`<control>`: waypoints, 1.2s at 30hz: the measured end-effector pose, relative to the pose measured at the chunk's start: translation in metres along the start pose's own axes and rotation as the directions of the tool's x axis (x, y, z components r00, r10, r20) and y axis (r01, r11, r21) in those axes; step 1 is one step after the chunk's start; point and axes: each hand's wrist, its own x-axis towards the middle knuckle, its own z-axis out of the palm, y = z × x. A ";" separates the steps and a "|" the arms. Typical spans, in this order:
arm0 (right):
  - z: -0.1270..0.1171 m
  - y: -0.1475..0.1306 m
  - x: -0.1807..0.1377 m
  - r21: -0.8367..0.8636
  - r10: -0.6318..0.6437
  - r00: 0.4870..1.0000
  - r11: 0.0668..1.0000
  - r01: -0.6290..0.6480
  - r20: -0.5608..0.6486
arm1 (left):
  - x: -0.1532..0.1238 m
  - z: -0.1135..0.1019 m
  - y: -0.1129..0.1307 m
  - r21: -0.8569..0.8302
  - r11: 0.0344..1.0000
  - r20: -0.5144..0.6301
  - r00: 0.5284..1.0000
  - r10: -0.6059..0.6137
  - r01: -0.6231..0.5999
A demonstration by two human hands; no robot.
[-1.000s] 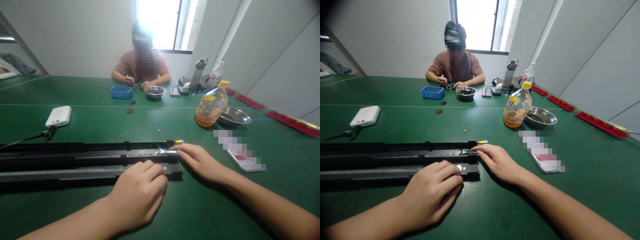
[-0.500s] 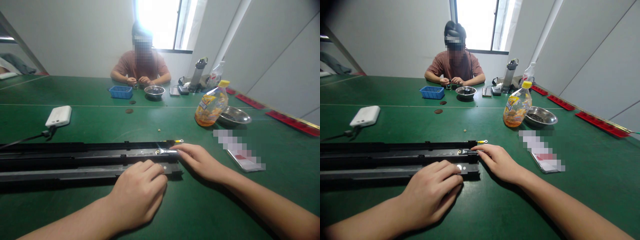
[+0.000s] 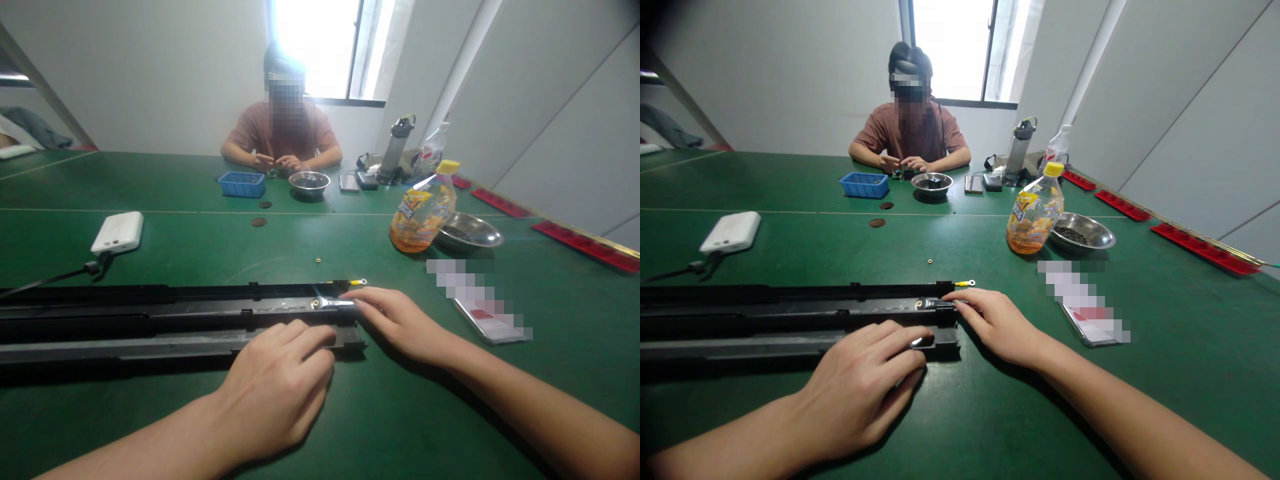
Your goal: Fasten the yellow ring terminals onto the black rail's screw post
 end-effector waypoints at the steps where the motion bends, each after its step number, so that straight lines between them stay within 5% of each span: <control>1: 0.000 0.000 0.000 0.000 0.001 1.000 1.000 -0.001 0.000 | 0.000 0.000 0.000 0.005 1.000 -0.001 1.000 0.003 -0.003; 36: 0.000 0.000 0.000 0.007 -0.008 1.000 1.000 0.008 -0.007 | -0.001 0.000 0.000 -0.010 1.000 -0.020 1.000 -0.017 0.017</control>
